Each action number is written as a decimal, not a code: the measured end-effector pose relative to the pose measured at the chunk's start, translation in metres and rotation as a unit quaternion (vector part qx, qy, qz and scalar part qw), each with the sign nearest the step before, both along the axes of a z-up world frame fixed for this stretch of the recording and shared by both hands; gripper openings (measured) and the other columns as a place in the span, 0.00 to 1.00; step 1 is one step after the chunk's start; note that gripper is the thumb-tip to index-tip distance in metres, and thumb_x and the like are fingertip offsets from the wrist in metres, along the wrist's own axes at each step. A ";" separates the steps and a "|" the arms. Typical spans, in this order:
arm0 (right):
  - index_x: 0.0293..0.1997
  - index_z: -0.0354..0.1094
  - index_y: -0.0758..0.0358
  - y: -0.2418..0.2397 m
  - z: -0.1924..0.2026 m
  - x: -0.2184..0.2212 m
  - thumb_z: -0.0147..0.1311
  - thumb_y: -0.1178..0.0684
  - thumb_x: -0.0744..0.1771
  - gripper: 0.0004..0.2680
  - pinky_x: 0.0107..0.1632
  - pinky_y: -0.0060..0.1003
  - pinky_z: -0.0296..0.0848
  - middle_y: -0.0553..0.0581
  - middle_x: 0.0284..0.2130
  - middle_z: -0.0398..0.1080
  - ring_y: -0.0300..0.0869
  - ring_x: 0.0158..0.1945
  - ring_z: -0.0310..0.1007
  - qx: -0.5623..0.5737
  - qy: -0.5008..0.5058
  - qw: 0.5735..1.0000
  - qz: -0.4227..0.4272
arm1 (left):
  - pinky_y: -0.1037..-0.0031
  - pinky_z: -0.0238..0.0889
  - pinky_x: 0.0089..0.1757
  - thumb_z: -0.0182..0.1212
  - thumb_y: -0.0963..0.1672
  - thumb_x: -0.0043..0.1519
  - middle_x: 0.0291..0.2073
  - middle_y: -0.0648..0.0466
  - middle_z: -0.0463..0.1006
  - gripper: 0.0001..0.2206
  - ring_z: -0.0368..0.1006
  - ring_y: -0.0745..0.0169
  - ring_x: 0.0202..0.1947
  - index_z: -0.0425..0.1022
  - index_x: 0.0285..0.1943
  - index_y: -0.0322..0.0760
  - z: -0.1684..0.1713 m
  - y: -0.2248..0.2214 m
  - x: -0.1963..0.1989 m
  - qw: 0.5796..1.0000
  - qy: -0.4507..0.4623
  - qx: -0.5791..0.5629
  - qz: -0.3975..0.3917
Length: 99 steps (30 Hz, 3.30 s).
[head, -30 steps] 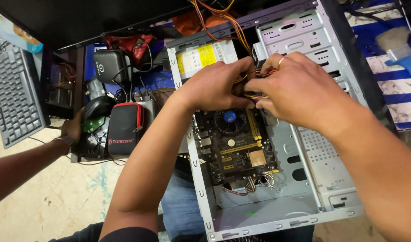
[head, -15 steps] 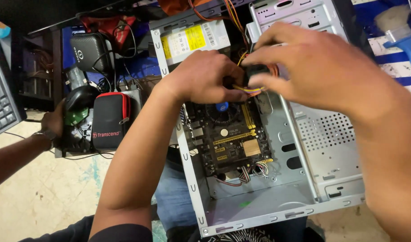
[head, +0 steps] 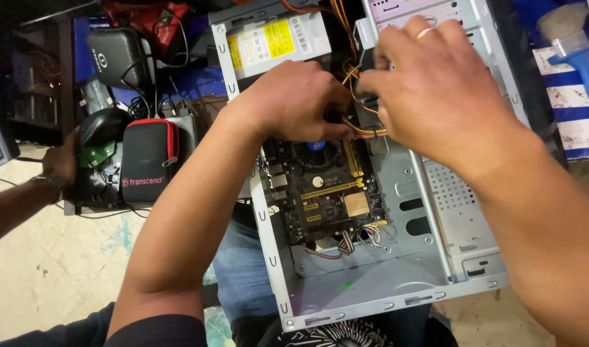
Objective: Connecting internal cables and installing a hard drive into a desktop computer case on a workbench.
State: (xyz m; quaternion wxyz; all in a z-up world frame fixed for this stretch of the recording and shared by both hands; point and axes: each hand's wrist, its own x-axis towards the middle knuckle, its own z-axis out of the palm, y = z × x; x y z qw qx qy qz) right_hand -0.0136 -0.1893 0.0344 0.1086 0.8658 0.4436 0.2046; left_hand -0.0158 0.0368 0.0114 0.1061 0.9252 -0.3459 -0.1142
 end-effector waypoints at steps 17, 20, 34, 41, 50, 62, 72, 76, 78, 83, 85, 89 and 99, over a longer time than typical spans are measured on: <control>0.45 0.63 0.50 0.027 -0.007 -0.036 0.55 0.58 0.62 0.10 0.24 0.47 0.71 0.47 0.23 0.73 0.50 0.25 0.79 -0.136 0.184 0.973 -0.030 | 0.51 0.59 0.25 0.57 0.50 0.51 0.22 0.50 0.78 0.08 0.72 0.35 0.25 0.77 0.31 0.47 -0.010 0.001 0.001 0.999 -0.020 -0.023 -0.014; 0.44 0.61 0.51 0.028 -0.007 -0.034 0.54 0.58 0.63 0.09 0.25 0.46 0.73 0.49 0.22 0.74 0.51 0.25 0.79 -0.141 0.164 0.976 -0.035 | 0.51 0.59 0.26 0.61 0.51 0.52 0.23 0.50 0.79 0.09 0.72 0.36 0.26 0.77 0.31 0.48 -0.008 0.000 0.001 1.000 -0.005 -0.004 -0.002; 0.48 0.66 0.45 0.025 0.016 -0.032 0.54 0.37 0.67 0.11 0.33 0.50 0.75 0.55 0.27 0.78 0.57 0.33 0.81 -0.229 0.266 0.930 -0.109 | 0.58 0.57 0.32 0.72 0.55 0.57 0.23 0.55 0.79 0.12 0.72 0.51 0.27 0.82 0.35 0.50 0.000 0.001 0.005 0.991 0.132 -0.031 -0.003; 0.27 0.73 0.40 0.021 0.000 -0.038 0.58 0.53 0.58 0.05 0.37 0.43 0.73 0.46 0.23 0.75 0.48 0.39 0.78 -0.261 0.183 0.946 -0.061 | 0.53 0.65 0.37 0.64 0.48 0.57 0.34 0.60 0.85 0.11 0.77 0.45 0.36 0.86 0.46 0.61 -0.014 0.002 0.010 0.994 0.106 -0.022 -0.012; 0.18 0.70 0.38 0.034 -0.022 -0.039 0.59 0.50 0.58 0.05 0.49 0.37 0.60 0.46 0.17 0.73 0.41 0.39 0.72 -0.322 0.089 0.942 0.001 | 0.52 0.61 0.26 0.63 0.48 0.59 0.29 0.54 0.83 0.08 0.75 0.46 0.27 0.87 0.44 0.56 -0.052 0.010 0.017 0.997 0.020 -0.060 -0.055; 0.16 0.69 0.38 0.040 -0.033 -0.030 0.58 0.53 0.56 0.07 0.49 0.35 0.57 0.44 0.18 0.74 0.39 0.25 0.69 -0.393 0.108 0.912 -0.047 | 0.52 0.63 0.31 0.61 0.48 0.62 0.32 0.56 0.83 0.08 0.75 0.46 0.31 0.86 0.44 0.55 -0.061 0.010 0.023 0.996 -0.001 -0.054 -0.066; 0.19 0.71 0.37 0.045 -0.027 -0.030 0.57 0.52 0.59 0.06 0.51 0.36 0.57 0.45 0.22 0.77 0.40 0.27 0.72 -0.418 0.133 0.897 -0.053 | 0.52 0.65 0.32 0.61 0.47 0.60 0.35 0.56 0.84 0.11 0.76 0.46 0.34 0.87 0.48 0.56 -0.054 0.009 0.020 0.998 0.009 -0.045 -0.048; 0.19 0.71 0.38 0.047 -0.024 -0.031 0.57 0.53 0.59 0.07 0.50 0.36 0.57 0.44 0.22 0.76 0.39 0.28 0.72 -0.426 0.136 0.893 -0.057 | 0.53 0.64 0.33 0.61 0.46 0.60 0.35 0.57 0.84 0.11 0.76 0.47 0.35 0.87 0.47 0.54 -0.051 0.009 0.020 0.997 0.027 -0.059 -0.049; 0.18 0.71 0.38 0.047 -0.023 -0.031 0.57 0.53 0.59 0.07 0.50 0.36 0.57 0.45 0.21 0.76 0.39 0.26 0.71 -0.422 0.139 0.894 -0.051 | 0.52 0.65 0.35 0.61 0.47 0.60 0.36 0.57 0.84 0.11 0.76 0.45 0.38 0.86 0.48 0.55 -0.047 0.008 0.019 0.997 0.052 -0.048 -0.032; 0.19 0.72 0.38 0.047 -0.026 -0.030 0.56 0.52 0.60 0.07 0.50 0.37 0.58 0.46 0.21 0.77 0.40 0.27 0.73 -0.405 0.139 0.902 -0.049 | 0.48 0.66 0.35 0.60 0.47 0.60 0.34 0.54 0.84 0.10 0.76 0.41 0.38 0.86 0.45 0.56 -0.038 0.006 0.015 0.998 0.056 -0.030 -0.022; 0.19 0.72 0.38 0.048 -0.027 -0.029 0.56 0.52 0.60 0.07 0.49 0.38 0.59 0.47 0.22 0.77 0.41 0.27 0.74 -0.401 0.139 0.904 -0.052 | 0.47 0.66 0.35 0.59 0.47 0.60 0.35 0.54 0.84 0.10 0.76 0.40 0.39 0.85 0.45 0.57 -0.032 0.005 0.013 0.998 0.068 -0.016 -0.003; 0.18 0.71 0.38 0.047 -0.028 -0.029 0.57 0.52 0.60 0.07 0.49 0.38 0.58 0.46 0.20 0.76 0.41 0.25 0.72 -0.400 0.141 0.904 -0.047 | 0.47 0.68 0.38 0.58 0.47 0.60 0.38 0.55 0.84 0.12 0.76 0.38 0.43 0.85 0.49 0.58 -0.028 0.006 0.010 0.997 0.081 -0.002 0.002; 0.17 0.68 0.38 0.054 -0.022 -0.031 0.57 0.56 0.62 0.12 0.50 0.36 0.58 0.42 0.19 0.75 0.37 0.24 0.69 -0.423 0.163 0.889 -0.067 | 0.48 0.66 0.39 0.56 0.47 0.62 0.39 0.53 0.83 0.13 0.75 0.43 0.44 0.83 0.51 0.52 -0.015 0.005 0.009 0.989 0.141 0.012 0.032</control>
